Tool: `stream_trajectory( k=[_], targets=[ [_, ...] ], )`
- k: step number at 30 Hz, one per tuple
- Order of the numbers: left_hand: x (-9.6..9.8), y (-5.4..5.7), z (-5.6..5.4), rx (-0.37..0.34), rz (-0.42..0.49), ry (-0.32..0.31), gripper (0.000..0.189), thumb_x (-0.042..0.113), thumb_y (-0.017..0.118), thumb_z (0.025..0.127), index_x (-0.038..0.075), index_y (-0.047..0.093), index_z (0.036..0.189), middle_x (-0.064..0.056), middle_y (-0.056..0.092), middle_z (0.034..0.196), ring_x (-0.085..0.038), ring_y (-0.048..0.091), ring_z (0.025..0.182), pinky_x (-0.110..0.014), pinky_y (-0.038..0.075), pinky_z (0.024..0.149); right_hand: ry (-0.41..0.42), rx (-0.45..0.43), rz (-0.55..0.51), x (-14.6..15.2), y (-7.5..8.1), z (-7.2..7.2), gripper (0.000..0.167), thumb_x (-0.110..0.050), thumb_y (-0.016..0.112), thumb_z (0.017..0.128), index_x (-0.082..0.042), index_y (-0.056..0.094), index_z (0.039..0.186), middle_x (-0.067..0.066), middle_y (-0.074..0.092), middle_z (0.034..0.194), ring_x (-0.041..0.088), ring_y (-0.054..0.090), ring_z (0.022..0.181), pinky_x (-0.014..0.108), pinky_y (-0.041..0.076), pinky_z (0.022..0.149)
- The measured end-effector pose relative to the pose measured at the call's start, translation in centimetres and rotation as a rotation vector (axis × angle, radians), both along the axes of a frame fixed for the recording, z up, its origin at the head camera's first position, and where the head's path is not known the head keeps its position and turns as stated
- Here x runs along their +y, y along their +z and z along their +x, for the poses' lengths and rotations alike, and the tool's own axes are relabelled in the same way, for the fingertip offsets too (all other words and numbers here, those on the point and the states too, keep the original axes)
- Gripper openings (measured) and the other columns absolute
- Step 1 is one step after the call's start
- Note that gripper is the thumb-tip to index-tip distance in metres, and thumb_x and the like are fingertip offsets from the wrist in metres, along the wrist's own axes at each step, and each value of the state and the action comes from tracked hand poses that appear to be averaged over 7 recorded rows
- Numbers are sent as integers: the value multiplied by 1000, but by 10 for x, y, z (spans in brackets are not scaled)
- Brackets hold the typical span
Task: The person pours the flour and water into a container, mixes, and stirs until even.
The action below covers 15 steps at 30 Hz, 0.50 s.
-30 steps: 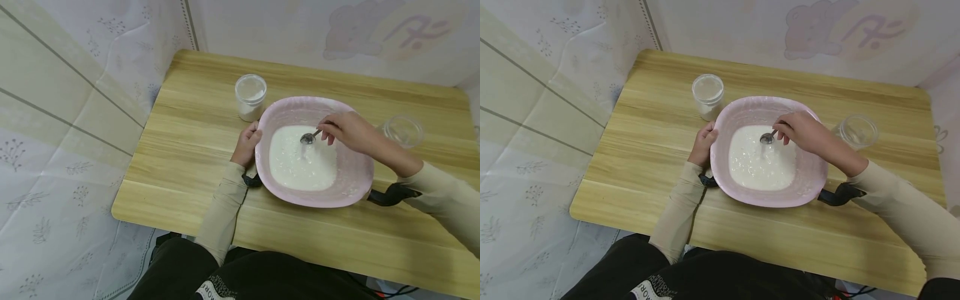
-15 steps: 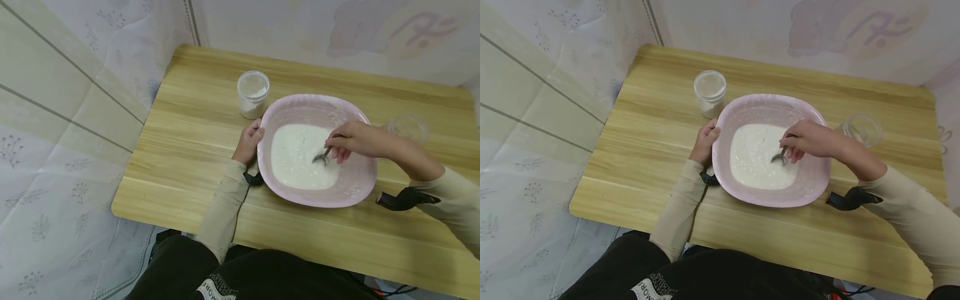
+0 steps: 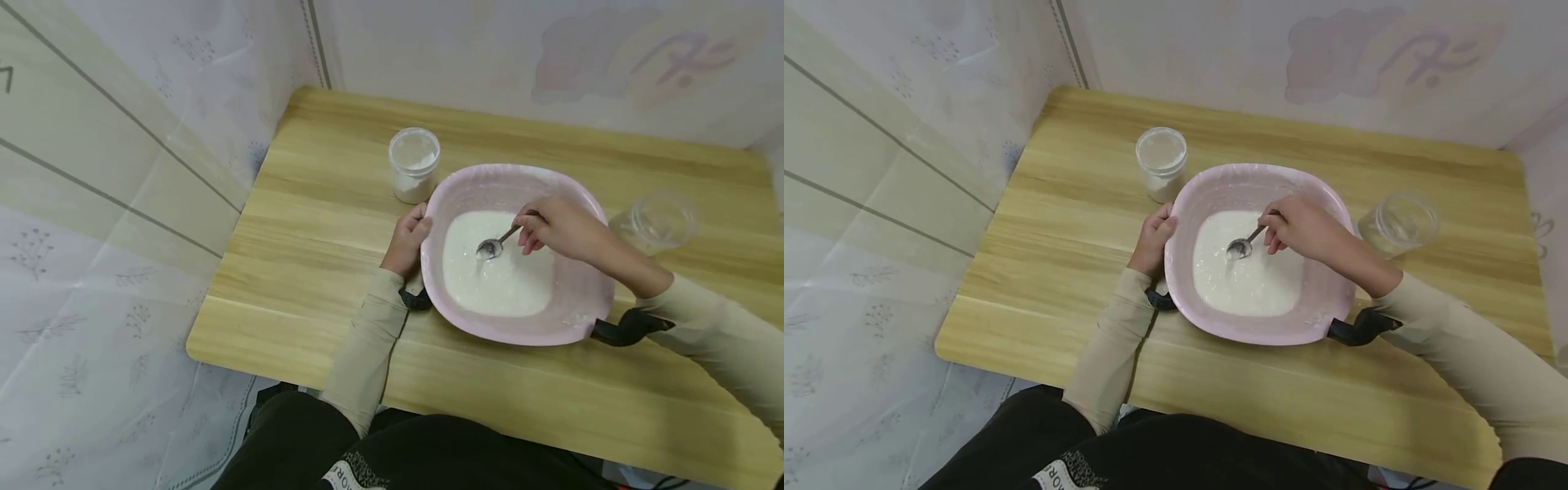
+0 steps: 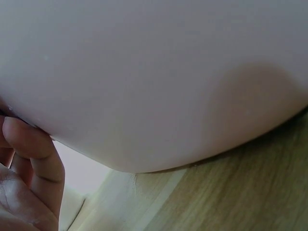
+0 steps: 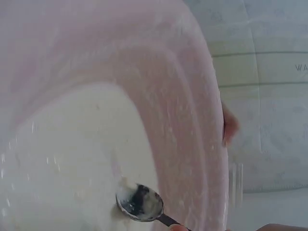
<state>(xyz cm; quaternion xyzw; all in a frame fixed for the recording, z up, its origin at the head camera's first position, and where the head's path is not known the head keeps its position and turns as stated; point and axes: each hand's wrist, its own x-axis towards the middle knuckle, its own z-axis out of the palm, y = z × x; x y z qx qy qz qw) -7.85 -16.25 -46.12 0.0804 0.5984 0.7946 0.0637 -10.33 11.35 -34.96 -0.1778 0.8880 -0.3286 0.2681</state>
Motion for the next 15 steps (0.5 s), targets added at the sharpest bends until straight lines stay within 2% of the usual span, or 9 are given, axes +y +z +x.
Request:
stream_trajectory(
  k=[5, 9, 15],
  targets=[
    [0, -2, 2, 14, -12, 1, 19, 22, 48, 98, 11, 44, 85, 7, 51, 67, -6, 54, 54, -21, 46, 47, -76, 91, 58, 12, 0, -14, 28, -14, 51, 109, 8, 68, 116, 16, 74, 86, 27, 76, 74, 36, 64, 68],
    [1, -1, 2, 21, -8, -4, 18, 20, 47, 99, 10, 45, 84, 7, 50, 67, -7, 54, 54, -21, 46, 47, -103, 110, 70, 11, 1, -20, 32, -18, 49, 110, 7, 67, 118, 20, 74, 94, 26, 76, 76, 33, 63, 68],
    [1, 1, 2, 0, -4, -2, 19, 17, 46, 100, 10, 45, 83, 6, 51, 66, -7, 54, 54, -21, 46, 47, -106, -3, -10, -7, 4, -23, 35, -22, 47, 111, 5, 67, 123, 24, 75, 105, 23, 77, 79, 33, 64, 73]
  ],
)
